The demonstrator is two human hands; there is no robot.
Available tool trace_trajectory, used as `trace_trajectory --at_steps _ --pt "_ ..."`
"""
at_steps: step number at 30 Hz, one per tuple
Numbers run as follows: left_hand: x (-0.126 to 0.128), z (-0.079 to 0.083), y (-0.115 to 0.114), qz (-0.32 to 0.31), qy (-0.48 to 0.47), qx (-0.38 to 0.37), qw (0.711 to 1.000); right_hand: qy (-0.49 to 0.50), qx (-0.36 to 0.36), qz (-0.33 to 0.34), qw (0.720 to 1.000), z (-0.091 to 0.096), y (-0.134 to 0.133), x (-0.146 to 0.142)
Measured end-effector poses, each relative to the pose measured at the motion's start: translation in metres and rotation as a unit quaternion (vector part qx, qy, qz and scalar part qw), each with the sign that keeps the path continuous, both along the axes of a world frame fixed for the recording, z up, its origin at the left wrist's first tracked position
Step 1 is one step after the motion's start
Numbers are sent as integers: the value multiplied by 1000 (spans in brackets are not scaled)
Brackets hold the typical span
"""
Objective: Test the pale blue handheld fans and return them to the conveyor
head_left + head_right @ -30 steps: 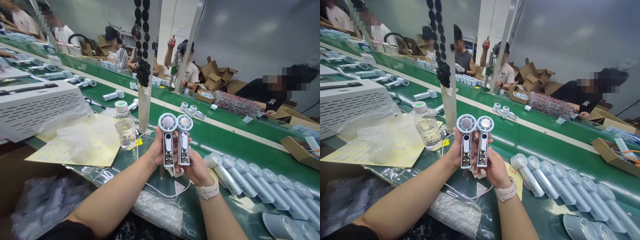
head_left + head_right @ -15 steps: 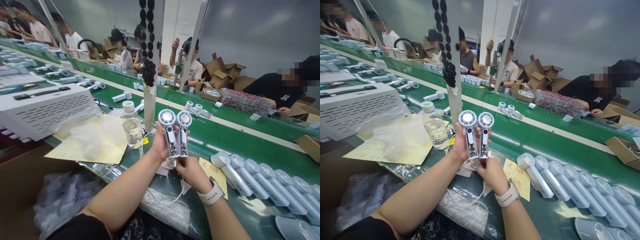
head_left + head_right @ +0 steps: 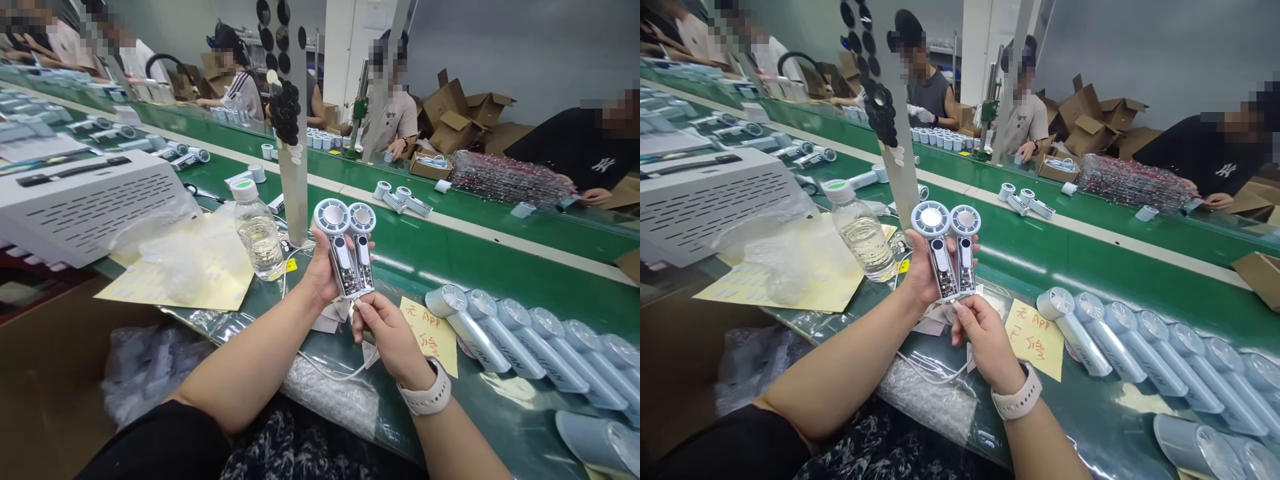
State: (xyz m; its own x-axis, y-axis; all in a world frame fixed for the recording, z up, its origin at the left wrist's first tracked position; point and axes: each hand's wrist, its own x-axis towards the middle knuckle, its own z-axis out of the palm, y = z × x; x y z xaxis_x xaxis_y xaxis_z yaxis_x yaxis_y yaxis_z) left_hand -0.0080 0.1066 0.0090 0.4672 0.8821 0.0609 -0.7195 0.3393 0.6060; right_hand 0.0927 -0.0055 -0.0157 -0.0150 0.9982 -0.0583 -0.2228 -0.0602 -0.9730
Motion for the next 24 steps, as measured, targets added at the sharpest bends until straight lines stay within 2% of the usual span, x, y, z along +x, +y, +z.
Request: trace_trajectory --at_steps 6,11,18,21,24 --pt "-1 -1 2 24 1 21 999 28 11 15 999 -3 -3 -8" --pt "1 -5 1 31 28 36 998 29 11 -39 999 -6 -1 -12" --pt "4 -7 -7 82 31 27 996 57 0 -84 995 -6 -5 -22" --pt "5 -9 -8 66 35 12 997 37 2 -74 997 -7 -5 -19" --pt "4 -8 -9 32 19 5 999 -49 33 -66 996 -5 -5 -13"
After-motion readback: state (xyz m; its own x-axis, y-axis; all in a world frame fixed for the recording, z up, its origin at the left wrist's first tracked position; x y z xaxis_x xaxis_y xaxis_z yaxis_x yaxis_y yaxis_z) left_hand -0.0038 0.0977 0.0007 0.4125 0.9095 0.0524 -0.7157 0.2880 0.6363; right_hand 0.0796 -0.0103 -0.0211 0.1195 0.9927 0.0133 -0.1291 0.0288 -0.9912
